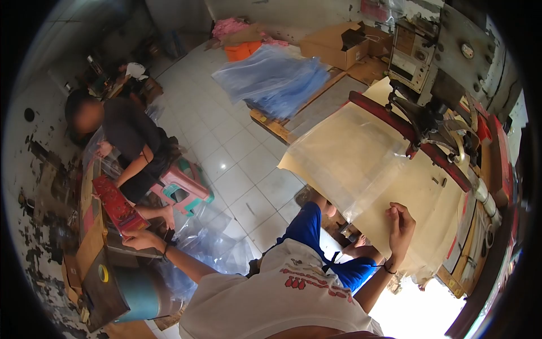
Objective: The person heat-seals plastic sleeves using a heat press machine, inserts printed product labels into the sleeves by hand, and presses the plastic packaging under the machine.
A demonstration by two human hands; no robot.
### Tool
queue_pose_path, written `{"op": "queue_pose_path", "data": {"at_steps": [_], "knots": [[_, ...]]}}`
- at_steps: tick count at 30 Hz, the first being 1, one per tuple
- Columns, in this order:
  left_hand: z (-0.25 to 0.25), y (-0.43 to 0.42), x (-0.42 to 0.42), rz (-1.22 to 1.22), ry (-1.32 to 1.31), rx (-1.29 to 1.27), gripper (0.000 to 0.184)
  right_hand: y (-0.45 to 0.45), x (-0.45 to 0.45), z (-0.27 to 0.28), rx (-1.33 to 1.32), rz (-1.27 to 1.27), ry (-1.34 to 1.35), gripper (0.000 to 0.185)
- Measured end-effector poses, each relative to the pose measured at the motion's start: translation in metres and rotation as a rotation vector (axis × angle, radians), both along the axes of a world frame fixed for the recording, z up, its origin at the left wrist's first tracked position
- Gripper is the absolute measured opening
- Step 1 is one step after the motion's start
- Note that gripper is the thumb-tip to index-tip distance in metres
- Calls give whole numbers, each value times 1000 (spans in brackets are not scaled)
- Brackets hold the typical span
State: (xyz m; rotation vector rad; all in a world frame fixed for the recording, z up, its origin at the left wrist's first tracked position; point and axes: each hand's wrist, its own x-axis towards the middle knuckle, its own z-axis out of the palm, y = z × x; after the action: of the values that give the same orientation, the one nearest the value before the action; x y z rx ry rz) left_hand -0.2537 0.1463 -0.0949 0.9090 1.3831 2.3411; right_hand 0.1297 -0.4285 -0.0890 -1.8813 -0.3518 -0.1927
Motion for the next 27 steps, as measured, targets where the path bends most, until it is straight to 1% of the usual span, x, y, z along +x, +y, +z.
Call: {"op": "queue_pose_path", "data": {"at_steps": [2,5,6,8,11,12,15,17,20,22,24,25,26,27], "knots": [[2,-1,9,-41,26,-2,40,-1,2,-2,-5,-10,-16,17],[-24,28,-8,-148,87,7,39,-1,2,-2,28,16,-1,16],[-23,27,-4,-191,112,7,39,-1,1,-2,64,21,6,15],[-32,41,-9,-277,162,-2,38,2,-1,1,63,0,17,16],[-30,62,-18,-371,227,-22,38,0,-1,3,44,-7,26,16],[-28,70,-23,-393,245,-25,38,1,-1,3,41,-2,25,16],[10,45,7,-438,293,-33,37,3,-1,1,53,-18,7,16],[13,42,11,-459,325,-43,37,2,-2,1,18,-15,5,17],[-2,38,34,-490,335,-44,36,4,-1,6,4,-27,15,17],[-15,15,75,-500,345,-48,36,5,-2,6,-13,-27,16,17],[-58,14,113,-508,346,-52,35,7,-3,7,-24,-42,9,17],[-74,-2,141,-781,282,-191,37,8,-3,7,-32,-49,7,17],[-94,-29,170,-1090,218,-170,37,8,-3,5,-21,-52,2,17],[-104,-66,200,-1321,178,-277,38,8,-2,2,-12,-53,-2,17]]}}
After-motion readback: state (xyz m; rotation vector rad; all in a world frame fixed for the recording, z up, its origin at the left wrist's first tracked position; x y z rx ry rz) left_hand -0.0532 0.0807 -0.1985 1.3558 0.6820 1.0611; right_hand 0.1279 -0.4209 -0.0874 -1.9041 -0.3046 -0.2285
